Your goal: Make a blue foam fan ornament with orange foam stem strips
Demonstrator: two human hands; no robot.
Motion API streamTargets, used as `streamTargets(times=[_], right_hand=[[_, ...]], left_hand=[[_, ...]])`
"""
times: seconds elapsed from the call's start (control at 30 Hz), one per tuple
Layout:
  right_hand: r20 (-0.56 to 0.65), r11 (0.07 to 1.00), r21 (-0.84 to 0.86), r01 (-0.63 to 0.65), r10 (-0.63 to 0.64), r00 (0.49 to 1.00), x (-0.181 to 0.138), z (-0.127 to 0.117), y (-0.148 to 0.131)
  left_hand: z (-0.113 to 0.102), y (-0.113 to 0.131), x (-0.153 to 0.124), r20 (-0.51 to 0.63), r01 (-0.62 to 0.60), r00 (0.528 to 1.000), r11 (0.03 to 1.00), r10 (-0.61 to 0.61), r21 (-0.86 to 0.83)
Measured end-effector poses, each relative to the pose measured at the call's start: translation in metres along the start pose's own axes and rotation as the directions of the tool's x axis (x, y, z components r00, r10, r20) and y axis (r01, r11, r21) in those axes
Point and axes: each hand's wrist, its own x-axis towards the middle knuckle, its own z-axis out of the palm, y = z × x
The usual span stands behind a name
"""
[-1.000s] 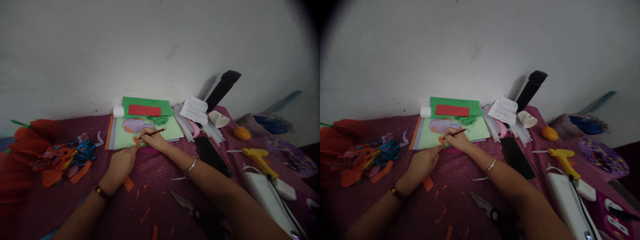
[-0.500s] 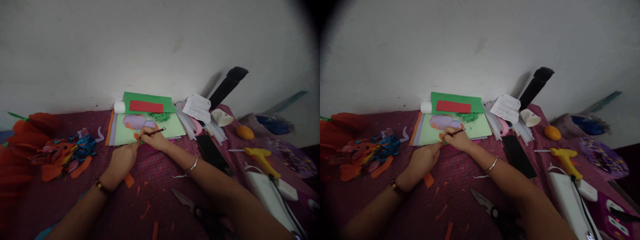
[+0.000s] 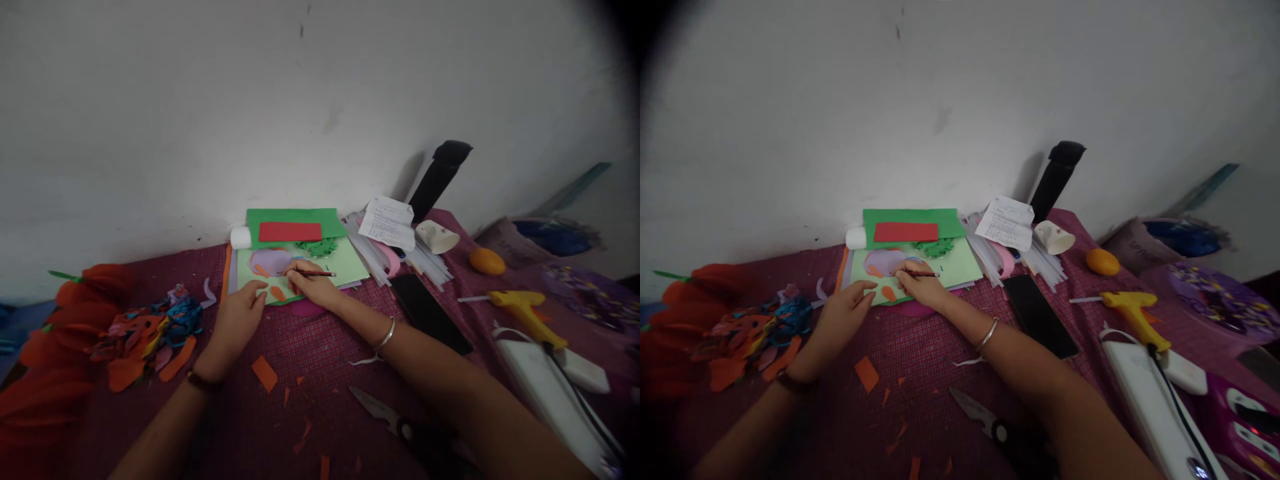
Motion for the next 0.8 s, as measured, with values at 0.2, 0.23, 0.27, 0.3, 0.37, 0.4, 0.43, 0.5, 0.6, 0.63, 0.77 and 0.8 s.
streamTargets(times=[0.2, 0.23, 0.27, 0.3, 0.37, 0.4, 0.43, 0.5, 0.6, 0.63, 0.77, 0.8], right_hand=[[-0.002, 0.998, -0.053, 0.022, -0.022, 1.000, 0.000, -0.002, -0.001], [-0.003, 0.998, -0.059, 0.023, -0.023, 1.000, 0.000, -0.002, -0.001], [-0.005, 0.998, -0.064, 0.023, -0.023, 1.000, -0.001, -0.002, -0.001], [-0.007, 0.997, -0.068, 0.023, -0.023, 1.000, -0.001, -0.002, -0.002], [-0.013, 0.997, -0.073, 0.023, -0.024, 1.000, -0.001, -0.002, -0.001], [-0.016, 0.997, -0.073, 0.023, -0.024, 1.000, 0.000, -0.002, -0.001], [-0.019, 0.997, -0.072, 0.023, -0.024, 1.000, 0.000, -0.002, -0.001], [-0.025, 0.998, -0.064, 0.018, -0.019, 1.000, 0.000, -0.002, 0.001], [-0.034, 0.999, -0.042, 0.000, -0.001, 0.999, 0.001, -0.001, 0.002], [-0.037, 0.999, -0.033, -0.005, 0.004, 0.999, 0.002, -0.001, 0.003], [-0.043, 1.000, -0.006, -0.011, 0.011, 0.999, 0.002, 0.000, 0.003], [-0.045, 1.000, -0.002, -0.014, 0.014, 0.999, 0.002, 0.000, 0.002]], left_hand=[[0.006, -0.003, 0.029, 0.199, -0.031, 0.980, 0.999, 0.027, 0.017], [0.006, -0.003, 0.032, 0.210, -0.041, 0.977, 0.999, 0.037, 0.011], [0.006, -0.003, 0.035, 0.226, -0.052, 0.973, 0.999, 0.050, 0.003], [0.006, -0.003, 0.037, 0.244, -0.064, 0.968, 0.998, 0.064, -0.007], [0.005, -0.002, 0.042, 0.280, -0.087, 0.956, 0.996, 0.091, -0.024], [0.005, -0.001, 0.045, 0.297, -0.099, 0.949, 0.995, 0.104, -0.031], [0.005, -0.001, 0.047, 0.313, -0.111, 0.943, 0.993, 0.116, -0.036], [0.006, 0.000, 0.053, 0.330, -0.137, 0.933, 0.990, 0.144, -0.043], [0.008, -0.001, 0.055, 0.277, -0.185, 0.943, 0.982, 0.187, -0.033], [0.008, -0.003, 0.054, 0.241, -0.202, 0.949, 0.979, 0.201, -0.022], [0.003, -0.012, 0.043, 0.172, -0.309, 0.939, 0.950, 0.298, 0.038], [0.002, -0.014, 0.040, 0.185, -0.345, 0.925, 0.937, 0.331, 0.049]])
